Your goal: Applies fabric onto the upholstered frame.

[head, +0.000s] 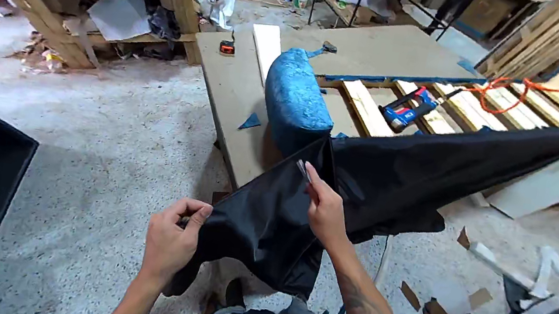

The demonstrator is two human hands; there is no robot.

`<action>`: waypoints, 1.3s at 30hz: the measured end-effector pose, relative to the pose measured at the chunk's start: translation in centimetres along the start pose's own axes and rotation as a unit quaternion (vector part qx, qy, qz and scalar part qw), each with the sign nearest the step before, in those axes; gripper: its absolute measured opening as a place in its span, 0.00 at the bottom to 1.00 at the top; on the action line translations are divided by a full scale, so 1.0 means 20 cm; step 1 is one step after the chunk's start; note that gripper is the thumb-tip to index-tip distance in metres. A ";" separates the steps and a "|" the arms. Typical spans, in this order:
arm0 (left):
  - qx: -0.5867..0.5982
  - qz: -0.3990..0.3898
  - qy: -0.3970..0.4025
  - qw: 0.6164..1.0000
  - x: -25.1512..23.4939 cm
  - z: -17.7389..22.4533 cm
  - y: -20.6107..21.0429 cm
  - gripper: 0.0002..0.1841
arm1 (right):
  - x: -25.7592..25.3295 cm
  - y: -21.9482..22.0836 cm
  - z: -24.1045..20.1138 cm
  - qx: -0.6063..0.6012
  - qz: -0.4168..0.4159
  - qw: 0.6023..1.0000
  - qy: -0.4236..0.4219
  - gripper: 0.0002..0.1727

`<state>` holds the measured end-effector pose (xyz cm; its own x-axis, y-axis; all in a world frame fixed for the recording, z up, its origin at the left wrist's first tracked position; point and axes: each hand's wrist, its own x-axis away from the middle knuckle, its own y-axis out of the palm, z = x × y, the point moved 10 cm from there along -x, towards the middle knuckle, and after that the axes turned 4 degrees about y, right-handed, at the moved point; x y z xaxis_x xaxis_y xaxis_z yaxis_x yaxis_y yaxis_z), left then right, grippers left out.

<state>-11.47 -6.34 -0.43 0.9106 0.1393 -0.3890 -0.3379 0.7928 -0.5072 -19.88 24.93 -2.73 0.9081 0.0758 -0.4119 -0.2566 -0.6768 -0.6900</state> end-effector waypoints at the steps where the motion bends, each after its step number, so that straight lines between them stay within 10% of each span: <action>1: -0.006 0.004 -0.002 1.000 0.00 0.01 -0.01 0.10 | -0.05 -0.01 -0.03 -0.008 -0.002 1.000 -0.004 0.29; 21: -0.227 0.153 -0.032 0.961 0.20 0.67 0.07 0.08 | -0.25 0.03 0.05 -0.128 -0.075 0.981 -0.125 0.31; 39: -0.192 0.174 -0.049 0.965 0.22 0.52 0.03 0.10 | -0.24 -0.13 0.16 -0.050 -0.016 0.987 -0.150 0.27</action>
<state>-5.26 0.96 5.64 0.7374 0.4277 -0.5228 -0.6738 0.4118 -0.6135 -24.65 28.74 -0.85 0.7719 0.3024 -0.5592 -0.1819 -0.7378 -0.6500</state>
